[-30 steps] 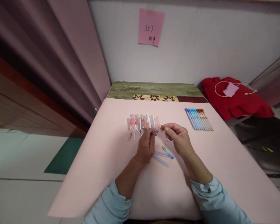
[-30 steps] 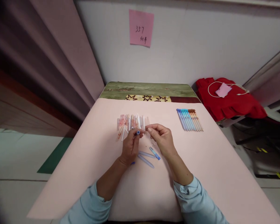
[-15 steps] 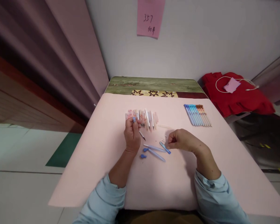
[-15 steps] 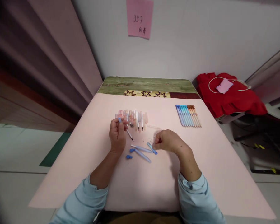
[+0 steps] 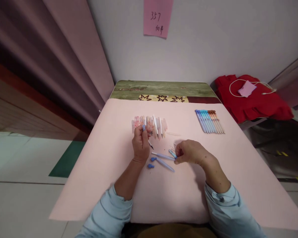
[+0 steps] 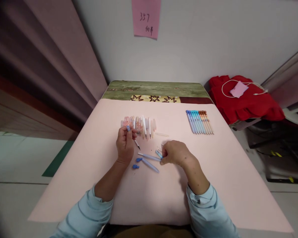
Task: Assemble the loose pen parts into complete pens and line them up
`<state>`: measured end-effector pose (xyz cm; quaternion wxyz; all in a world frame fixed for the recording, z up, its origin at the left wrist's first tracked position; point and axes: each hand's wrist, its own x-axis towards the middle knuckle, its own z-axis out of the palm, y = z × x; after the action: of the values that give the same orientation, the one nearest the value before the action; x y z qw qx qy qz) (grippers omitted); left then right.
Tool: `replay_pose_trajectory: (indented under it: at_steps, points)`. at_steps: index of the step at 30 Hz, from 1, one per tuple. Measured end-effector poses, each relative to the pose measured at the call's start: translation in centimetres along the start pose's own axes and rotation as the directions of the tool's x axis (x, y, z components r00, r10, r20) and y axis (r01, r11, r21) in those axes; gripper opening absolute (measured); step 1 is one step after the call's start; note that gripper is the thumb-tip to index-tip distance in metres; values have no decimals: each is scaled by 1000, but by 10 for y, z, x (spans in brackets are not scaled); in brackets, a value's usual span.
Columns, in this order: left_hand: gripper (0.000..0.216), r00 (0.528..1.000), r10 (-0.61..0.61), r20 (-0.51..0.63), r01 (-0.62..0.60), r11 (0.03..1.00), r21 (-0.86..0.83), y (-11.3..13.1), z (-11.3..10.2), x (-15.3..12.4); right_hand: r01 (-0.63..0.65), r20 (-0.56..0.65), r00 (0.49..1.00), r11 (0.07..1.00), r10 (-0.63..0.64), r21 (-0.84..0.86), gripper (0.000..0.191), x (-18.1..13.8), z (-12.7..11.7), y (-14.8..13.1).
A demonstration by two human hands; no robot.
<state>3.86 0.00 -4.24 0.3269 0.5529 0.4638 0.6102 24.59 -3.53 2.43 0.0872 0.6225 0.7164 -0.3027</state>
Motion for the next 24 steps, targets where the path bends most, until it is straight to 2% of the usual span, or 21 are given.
replay_pose_trajectory:
  at_steps: [7,11,16,20,24]
  points:
    - [23,1000,1,3,-1,1000,8,-2,-1,1,67,23,997,996,-68,67,14,-1,-3,6]
    - [22,1000,7,16,-8,1000,26,-2,-2,0,138,7,990,971,-142,196,17,-1,-2,17]
    - [22,1000,1,10,-1,1000,29,-3,-2,0,225,-30,969,816,-247,532,22,-4,-3,27]
    - [21,1000,11,7,-12,1000,22,-3,-2,0,231,-124,972,748,-197,622,23,-2,-3,27]
    - [22,1000,12,4,-12,1000,23,-2,-2,0,178,-78,981,648,-180,740,30,0,-4,24]
